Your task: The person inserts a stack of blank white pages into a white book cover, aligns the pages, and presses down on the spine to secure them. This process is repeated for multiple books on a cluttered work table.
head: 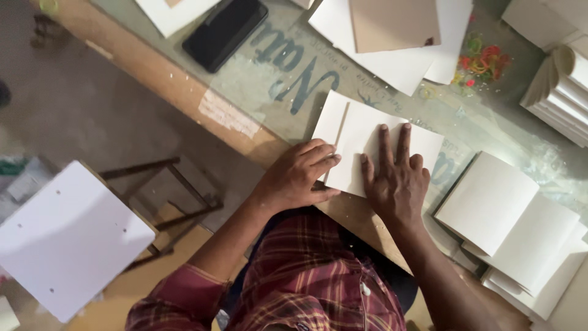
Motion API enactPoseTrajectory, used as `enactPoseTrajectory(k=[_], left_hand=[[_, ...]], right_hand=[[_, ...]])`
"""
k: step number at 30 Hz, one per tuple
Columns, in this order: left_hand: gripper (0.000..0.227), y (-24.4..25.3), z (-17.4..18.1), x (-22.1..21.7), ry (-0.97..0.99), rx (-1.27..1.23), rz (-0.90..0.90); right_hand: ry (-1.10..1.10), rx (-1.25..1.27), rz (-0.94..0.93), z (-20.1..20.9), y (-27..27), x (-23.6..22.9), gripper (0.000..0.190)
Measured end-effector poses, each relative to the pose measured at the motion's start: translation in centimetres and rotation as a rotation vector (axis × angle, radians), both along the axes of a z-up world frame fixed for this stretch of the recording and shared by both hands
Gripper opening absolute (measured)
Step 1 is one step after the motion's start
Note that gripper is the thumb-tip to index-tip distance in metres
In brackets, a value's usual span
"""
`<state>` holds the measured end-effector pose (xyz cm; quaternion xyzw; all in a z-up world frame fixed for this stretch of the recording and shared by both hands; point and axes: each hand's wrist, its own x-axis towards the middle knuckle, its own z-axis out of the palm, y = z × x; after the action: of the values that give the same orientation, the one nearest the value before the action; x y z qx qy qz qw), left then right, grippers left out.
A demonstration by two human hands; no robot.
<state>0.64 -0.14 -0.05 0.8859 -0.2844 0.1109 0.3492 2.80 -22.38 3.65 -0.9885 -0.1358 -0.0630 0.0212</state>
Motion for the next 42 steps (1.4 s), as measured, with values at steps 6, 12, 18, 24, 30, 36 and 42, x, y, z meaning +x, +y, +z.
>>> enactPoseTrajectory(k=[6, 12, 18, 24, 30, 36, 42], left_hand=[[0.055, -2.8, 2.7, 2.7, -0.021, 0.282, 0.023], [0.065, -7.5, 3.4, 4.9, 0.175, 0.742, -0.022], [0.076, -9.4, 1.9, 5.7, 0.179, 0.962, -0.062], [0.075, -8.7, 4.1, 6.4, 0.267, 0.899, -0.140], [0.068, -8.4, 4.5, 6.0, 0.328, 0.677, -0.060], [0.080, -5.3, 4.5, 4.3, 0.245, 0.411, -0.018], [0.078, -3.6, 3.2, 3.8, 0.173, 0.292, -0.009]], right_hand=[[-0.072, -0.055, -0.016, 0.0, -0.2, -0.1, 0.059], [-0.063, 0.246, 0.032, -1.2, -3.1, -1.7, 0.051], [0.342, 0.058, -0.100, -0.8, -4.9, 1.5, 0.049], [0.530, 0.080, -0.138, -1.0, -5.5, 1.5, 0.044], [0.065, 0.543, -0.034, 0.9, -6.6, -7.5, 0.051], [0.212, 0.596, -0.421, -0.8, -2.9, -0.9, 0.046], [0.316, 0.501, -0.335, -1.5, -2.9, 0.6, 0.035]])
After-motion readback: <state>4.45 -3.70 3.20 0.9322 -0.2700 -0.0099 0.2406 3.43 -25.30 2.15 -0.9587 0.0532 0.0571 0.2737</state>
